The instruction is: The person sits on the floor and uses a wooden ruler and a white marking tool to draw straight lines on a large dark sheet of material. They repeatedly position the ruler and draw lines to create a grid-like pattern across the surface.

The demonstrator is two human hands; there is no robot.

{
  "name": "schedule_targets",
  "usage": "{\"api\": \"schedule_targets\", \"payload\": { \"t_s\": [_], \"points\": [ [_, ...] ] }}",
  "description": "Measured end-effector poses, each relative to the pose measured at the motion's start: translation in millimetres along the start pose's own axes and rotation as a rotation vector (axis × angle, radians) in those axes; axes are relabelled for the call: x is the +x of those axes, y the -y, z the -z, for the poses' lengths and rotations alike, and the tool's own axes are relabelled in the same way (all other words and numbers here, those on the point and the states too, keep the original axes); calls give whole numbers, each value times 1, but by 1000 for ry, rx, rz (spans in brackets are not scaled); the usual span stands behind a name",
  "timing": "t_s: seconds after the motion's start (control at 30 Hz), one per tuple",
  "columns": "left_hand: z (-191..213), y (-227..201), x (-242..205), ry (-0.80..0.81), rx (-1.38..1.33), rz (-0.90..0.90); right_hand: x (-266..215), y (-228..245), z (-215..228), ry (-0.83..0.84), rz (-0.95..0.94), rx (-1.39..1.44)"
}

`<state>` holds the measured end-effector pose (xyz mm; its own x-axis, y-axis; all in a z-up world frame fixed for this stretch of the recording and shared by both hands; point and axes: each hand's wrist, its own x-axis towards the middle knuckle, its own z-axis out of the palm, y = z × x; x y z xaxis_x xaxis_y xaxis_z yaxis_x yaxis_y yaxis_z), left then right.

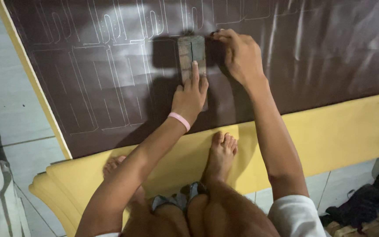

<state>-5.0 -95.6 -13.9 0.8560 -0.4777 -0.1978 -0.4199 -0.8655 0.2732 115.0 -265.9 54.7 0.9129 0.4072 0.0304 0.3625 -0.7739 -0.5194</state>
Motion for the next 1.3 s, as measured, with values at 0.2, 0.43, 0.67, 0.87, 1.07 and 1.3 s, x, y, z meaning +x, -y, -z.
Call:
{"api": "schedule_targets", "payload": {
  "t_s": [0.2, 0.43, 0.67, 0.87, 1.07, 1.3],
  "points": [
    [20, 18, 0, -66, -48, -31, -48, 15, -12, -47, 174, -195],
    [47, 31, -7, 64, -216, -16, -175, 78, -7, 111, -70, 125],
    [52, 38, -13, -21, -304, 60, -172, 73, -32, 124, 64, 324],
    [48, 42, -15, -38, -267, 34, -181, 44, -13, -20, -183, 152],
    [58, 46, -14, 65, -263, 123, -91, 32, -36, -218, -80, 50],
    [57, 52, -14, 52, -298, 102, -117, 54, -15, 263, 419, -191]
  ]
}}
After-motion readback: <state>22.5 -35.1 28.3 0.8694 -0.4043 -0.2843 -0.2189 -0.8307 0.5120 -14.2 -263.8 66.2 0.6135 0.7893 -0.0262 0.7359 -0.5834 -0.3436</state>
